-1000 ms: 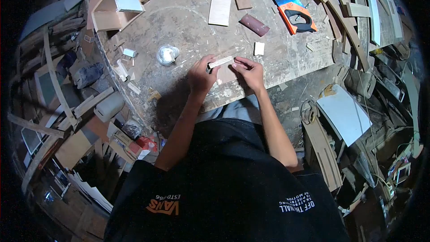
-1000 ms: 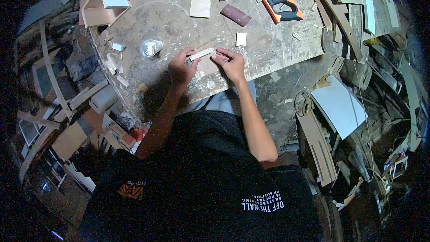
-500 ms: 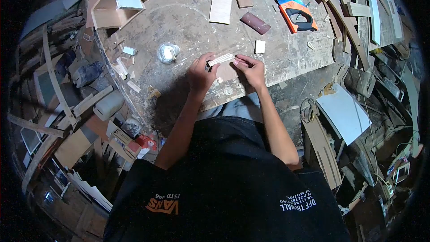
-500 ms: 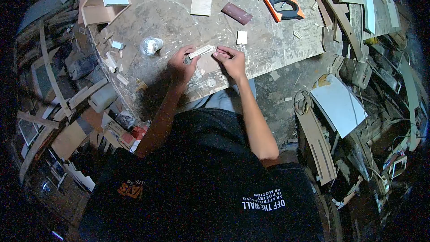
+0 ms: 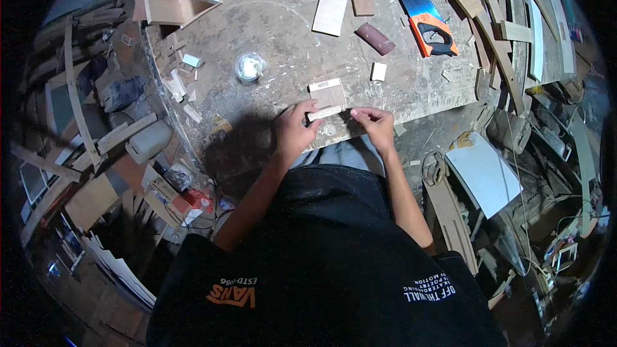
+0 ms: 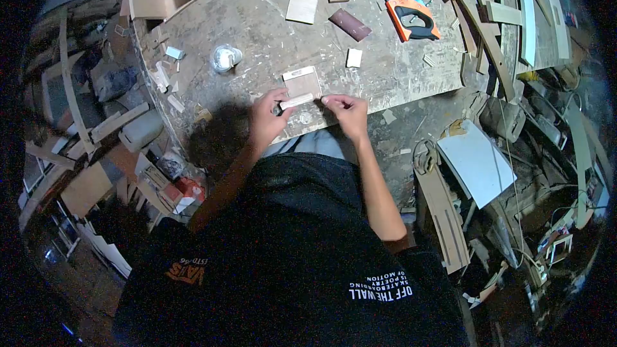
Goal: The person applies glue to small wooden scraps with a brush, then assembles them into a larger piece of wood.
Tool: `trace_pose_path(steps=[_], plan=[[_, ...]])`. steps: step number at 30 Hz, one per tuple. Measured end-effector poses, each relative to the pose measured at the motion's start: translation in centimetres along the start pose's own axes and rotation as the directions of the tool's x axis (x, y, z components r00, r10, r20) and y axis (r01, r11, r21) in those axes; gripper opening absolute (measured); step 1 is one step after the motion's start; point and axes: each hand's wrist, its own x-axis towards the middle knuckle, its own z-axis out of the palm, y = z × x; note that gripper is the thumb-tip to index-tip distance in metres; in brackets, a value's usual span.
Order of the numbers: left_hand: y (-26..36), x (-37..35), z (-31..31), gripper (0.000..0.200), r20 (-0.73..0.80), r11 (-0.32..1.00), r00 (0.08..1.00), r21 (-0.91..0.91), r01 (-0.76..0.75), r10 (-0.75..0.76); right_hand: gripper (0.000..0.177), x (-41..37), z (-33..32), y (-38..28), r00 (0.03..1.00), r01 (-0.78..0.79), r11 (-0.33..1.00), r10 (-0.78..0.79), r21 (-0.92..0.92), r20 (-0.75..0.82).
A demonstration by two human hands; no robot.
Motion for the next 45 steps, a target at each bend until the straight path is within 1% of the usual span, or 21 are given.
trace_pose_path(steps=[1, 2, 3, 4, 5, 6, 10, 12, 16, 19, 22, 25, 27, 30, 33, 36, 40, 43, 45], plan=[[0.7, -0.1, 0.0, 0.044, 0.009, 1.000, 1.000, 0.009, -0.024, 0.024, 0.022, -0.6, 0.2, 0.1, 1.000, -0.001, 0.999, 0.001, -0.039, 0.006], [1.3, -0.2, 0.0, 0.045, 0.020, 0.999, 0.999, 0.019, -0.048, 0.048, 0.023, -1.2, 0.7, 0.3, 1.000, -0.011, 1.000, 0.011, -0.017, -0.016], [1.7, -0.3, 0.1, 0.046, 0.030, 0.997, 0.997, 0.031, -0.073, 0.072, 0.023, -1.5, 1.2, 0.4, 0.999, 0.009, 0.998, -0.011, -0.056, -0.044], [1.9, -0.4, 0.2, 0.049, 0.031, 0.990, 0.993, 0.082, -0.117, 0.115, 0.023, -1.8, 1.6, 0.5, 0.997, 0.028, 0.995, -0.035, -0.093, -0.072], [1.9, -0.5, 0.4, 0.051, 0.040, 0.994, 0.996, 0.066, -0.086, 0.084, 0.022, -2.1, 1.8, 0.5, 0.993, 0.046, 0.990, -0.060, -0.130, -0.102], [1.7, -0.8, 0.7, 0.052, 0.050, 0.997, 0.997, 0.050, -0.056, 0.054, 0.022, -2.3, 1.6, 0.1, 0.990, 0.103, 0.969, -0.122, -0.223, -0.071], [1.3, -1.4, 1.6, 0.056, 0.034, 1.000, 0.999, -0.014, 0.025, -0.025, 0.021, -2.4, 1.8, -0.4, 0.989, 0.084, 0.959, -0.113, -0.271, -0.096], [1.1, -1.4, 1.8, 0.056, 0.031, 1.000, 0.999, -0.006, 0.018, -0.018, 0.021, -2.2, 1.8, -0.3, 0.988, 0.082, 0.950, -0.118, -0.302, -0.103], [0.5, -1.2, 2.3, 0.057, 0.028, 0.999, 0.999, -0.018, -0.029, 0.030, 0.021, -1.7, 1.8, 0.2, 0.985, 0.091, 0.951, -0.129, -0.295, -0.112], [-0.4, -1.0, 3.0, 0.056, 0.004, 1.000, 1.000, -0.004, -0.026, 0.026, 0.021, -1.0, 1.9, 1.1, 0.983, 0.099, 0.945, -0.142, -0.312, -0.118], [-1.2, -0.9, 3.4, 0.055, -0.047, 0.997, 0.997, 0.028, -0.065, 0.067, 0.021, -0.6, 2.1, 1.9, 0.982, 0.102, 0.940, -0.148, -0.326, -0.120], [-1.6, -0.9, 3.6, 0.054, -0.032, 1.000, 0.999, 0.000, -0.028, 0.028, 0.024, -0.3, 2.3, 2.2, 0.981, 0.095, 0.932, -0.147, -0.351, -0.125], [-1.8, -1.0, 3.6, 0.053, -0.038, 0.999, 0.999, 0.005, -0.037, 0.037, 0.025, -0.2, 2.5, 2.1, 0.983, 0.083, 0.933, -0.134, -0.349, -0.124], [-2.0, -1.1, 3.6, 0.053, -0.047, 0.998, 0.997, 0.034, -0.052, 0.053, 0.027, -0.2, 2.6, 1.7, 0.987, 0.061, 0.916, -0.115, -0.397, -0.114], [-2.1, -1.1, 3.6, 0.052, -0.049, 0.998, 0.997, 0.044, -0.052, 0.054, 0.027, -0.1, 2.9, 1.7, 0.986, 0.052, 0.920, -0.108, -0.388, -0.125], [-2.3, -1.1, 3.6, 0.050, -0.051, 0.997, 0.997, 0.051, -0.057, 0.060, 0.028, -0.1, 2.8, 1.9, 0.989, 0.017, 0.934, -0.067, -0.356, -0.129], [-2.1, -1.0, 3.7, 0.047, -0.052, 0.996, 0.997, 0.067, -0.059, 0.063, 0.028, 0.3, 2.7, 2.2, 0.989, 0.031, 0.932, -0.081, -0.362, -0.125], [-2.0, -1.1, 3.6, 0.046, -0.045, 0.998, 0.998, 0.043, -0.048, 0.049, 0.029, 0.4, 2.8, 2.2, 0.989, 0.031, 0.928, -0.083, -0.371, -0.124], [-2.2, -1.0, 3.5, 0.046, -0.049, 0.993, 0.993, 0.065, -0.100, 0.104, 0.029, 0.4, 2.7, 2.3, 0.989, 0.033, 0.927, -0.083, -0.375, -0.119]])
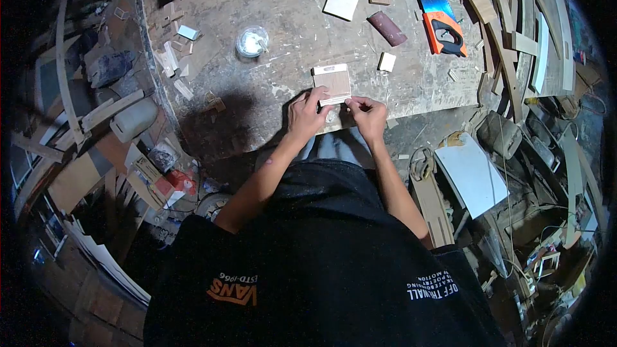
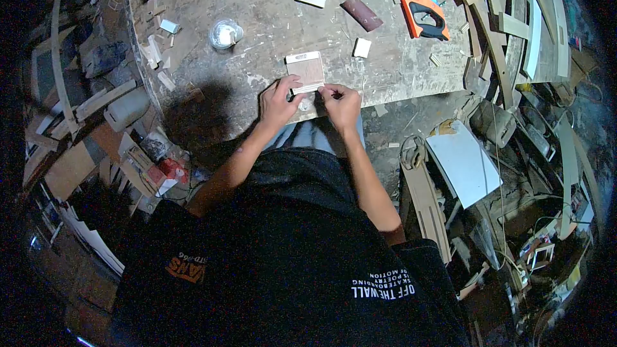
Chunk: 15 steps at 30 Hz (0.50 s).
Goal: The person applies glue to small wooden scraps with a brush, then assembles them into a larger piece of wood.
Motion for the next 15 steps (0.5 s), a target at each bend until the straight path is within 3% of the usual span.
trace_pose_path(steps=[15], plan=[[0.5, -0.1, -0.5, 0.049, -0.066, 0.999, 0.998, 0.053, -0.002, 0.005, 0.024, 0.2, 0.3, 0.4, 0.999, 0.008, 0.998, -0.010, -0.059, -0.034]])
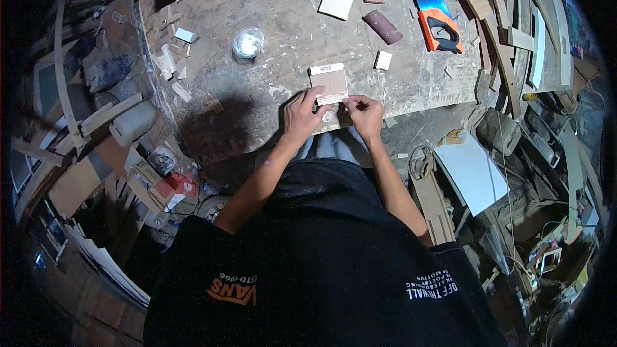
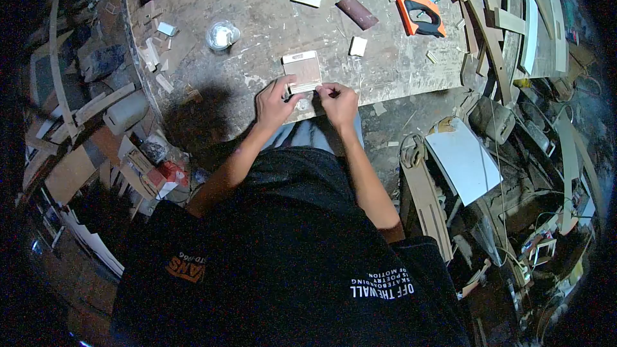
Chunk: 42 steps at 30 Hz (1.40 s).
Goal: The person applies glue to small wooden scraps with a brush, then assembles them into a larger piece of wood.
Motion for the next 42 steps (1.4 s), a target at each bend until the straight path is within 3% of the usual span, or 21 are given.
trace_pose_path(steps=[4, 7, 10, 19, 42], plan=[[0.1, -0.9, -1.3, 0.049, -0.020, 0.976, 0.977, -0.036, 0.213, -0.214, 0.023, 0.1, 0.0, 0.0, 1.000, 0.003, 1.000, -0.003, -0.001, 0.010], [-1.8, -1.4, -1.3, 0.043, 0.174, 0.891, 0.889, -0.098, 0.444, -0.424, 0.023, 0.0, 0.0, -0.3, 1.000, 0.016, 1.000, -0.016, 0.010, 0.002], [-2.7, -1.6, -0.8, 0.039, 0.235, 0.832, 0.867, -0.256, 0.492, -0.440, 0.022, -0.1, -0.1, -0.4, 1.000, 0.011, 1.000, -0.011, -0.002, 0.005], [-2.8, -1.1, 0.7, 0.033, 0.226, 0.756, 0.864, -0.420, 0.502, -0.449, 0.025, 0.0, 0.0, -0.4, 1.000, 0.021, 0.999, -0.021, -0.041, 0.001], [-2.7, -1.1, 1.3, 0.028, 0.184, 0.744, 0.863, -0.443, 0.500, -0.470, 0.024, 0.3, -0.1, 0.1, 0.999, 0.037, 0.999, -0.036, -0.036, 0.035]])
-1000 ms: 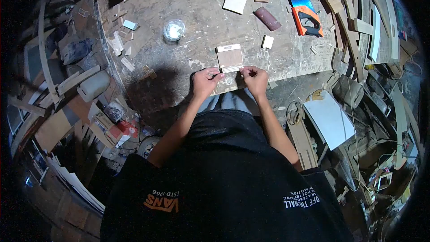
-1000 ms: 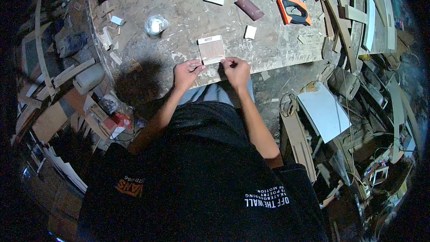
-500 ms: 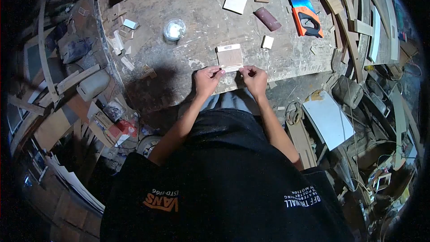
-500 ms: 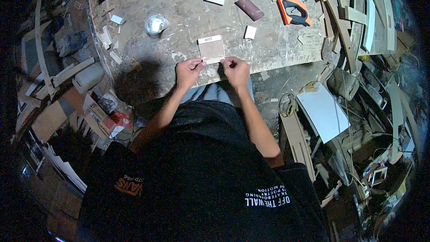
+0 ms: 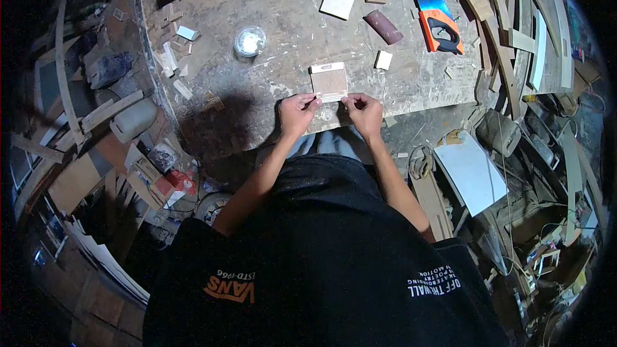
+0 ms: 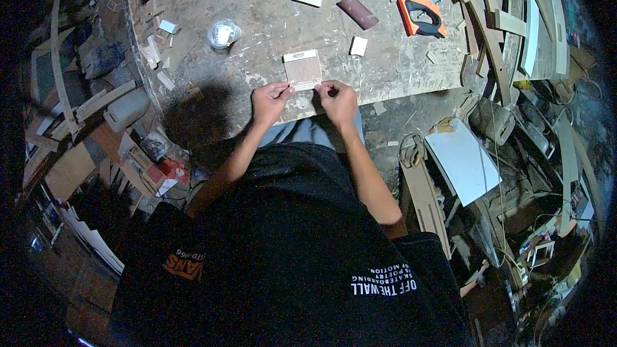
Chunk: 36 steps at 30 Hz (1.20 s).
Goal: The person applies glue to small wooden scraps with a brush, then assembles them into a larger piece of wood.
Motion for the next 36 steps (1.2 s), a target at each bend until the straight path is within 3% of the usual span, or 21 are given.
trace_pose_path(steps=[12, 36], plan=[[0.7, 0.2, -0.2, 0.028, -0.019, 0.996, 0.999, 0.079, 0.039, -0.037, 0.023, 0.6, 0.3, 0.5, 0.999, -0.013, 0.993, 0.009, 0.119, 0.031], [1.3, 0.6, -0.3, 0.028, -0.027, 0.994, 0.997, 0.078, 0.080, -0.078, 0.024, 1.2, -0.3, 0.0, 0.994, -0.063, 0.997, 0.059, 0.044, 0.092]])
